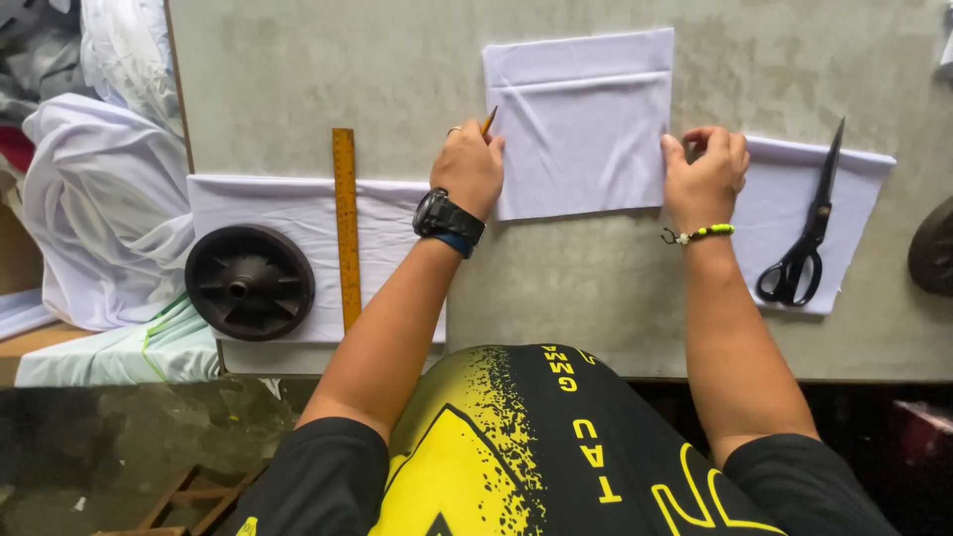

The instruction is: Measuring fabric pieces with a ruler, marking them with a pencil, and cutting them with scissors.

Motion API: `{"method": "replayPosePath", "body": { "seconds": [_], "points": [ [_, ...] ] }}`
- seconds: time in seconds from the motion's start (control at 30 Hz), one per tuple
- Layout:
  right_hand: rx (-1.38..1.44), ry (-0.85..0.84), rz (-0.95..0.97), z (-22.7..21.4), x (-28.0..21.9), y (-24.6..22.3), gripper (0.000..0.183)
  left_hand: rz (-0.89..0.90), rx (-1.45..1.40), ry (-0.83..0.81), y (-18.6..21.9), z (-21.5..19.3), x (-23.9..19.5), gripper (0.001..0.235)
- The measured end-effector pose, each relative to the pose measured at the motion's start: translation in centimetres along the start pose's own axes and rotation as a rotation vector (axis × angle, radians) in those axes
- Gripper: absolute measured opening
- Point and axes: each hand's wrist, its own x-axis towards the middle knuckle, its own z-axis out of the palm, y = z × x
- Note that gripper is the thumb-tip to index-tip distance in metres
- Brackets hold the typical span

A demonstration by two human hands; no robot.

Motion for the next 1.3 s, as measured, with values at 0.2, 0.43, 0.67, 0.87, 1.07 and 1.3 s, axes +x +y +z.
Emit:
{"method": "replayPosePath", "body": {
  "seconds": [0.2,0.43,0.67,0.87,1.07,1.3],
  "points": [
    [0.085,-0.209,0.176,-1.6,0.4,-1.7,0.034,0.06,0.021,0.05,1.3,-1.2,-0.6,0.017],
    [0.098,-0.267,0.164,-0.6,1.5,-1.2,0.025,-0.039,-0.1,-0.032,1.2,-1.9,-0.6,0.015],
    [0.208,-0.364,0.322,-3.3,1.4,-2.6,0.023,-0.206,-0.299,-0.11,-1.1,-2.1,-0.1,0.028],
    [0.304,-0.411,0.367,-4.4,0.9,-2.4,0.023,-0.209,-0.229,-0.081,-2.1,-1.0,0.5,0.028],
    [0.206,-0.45,0.352,-6.3,-4.2,-2.3,0.026,-0.19,-0.158,-0.138,-2.9,-2.0,-2.4,0.033],
    [0.195,-0.463,0.453,-8.8,-13.6,-1.2,0.021,-0.254,-0.158,-0.283,-4.6,-2.0,-11.2,0.036]
  ]
}}
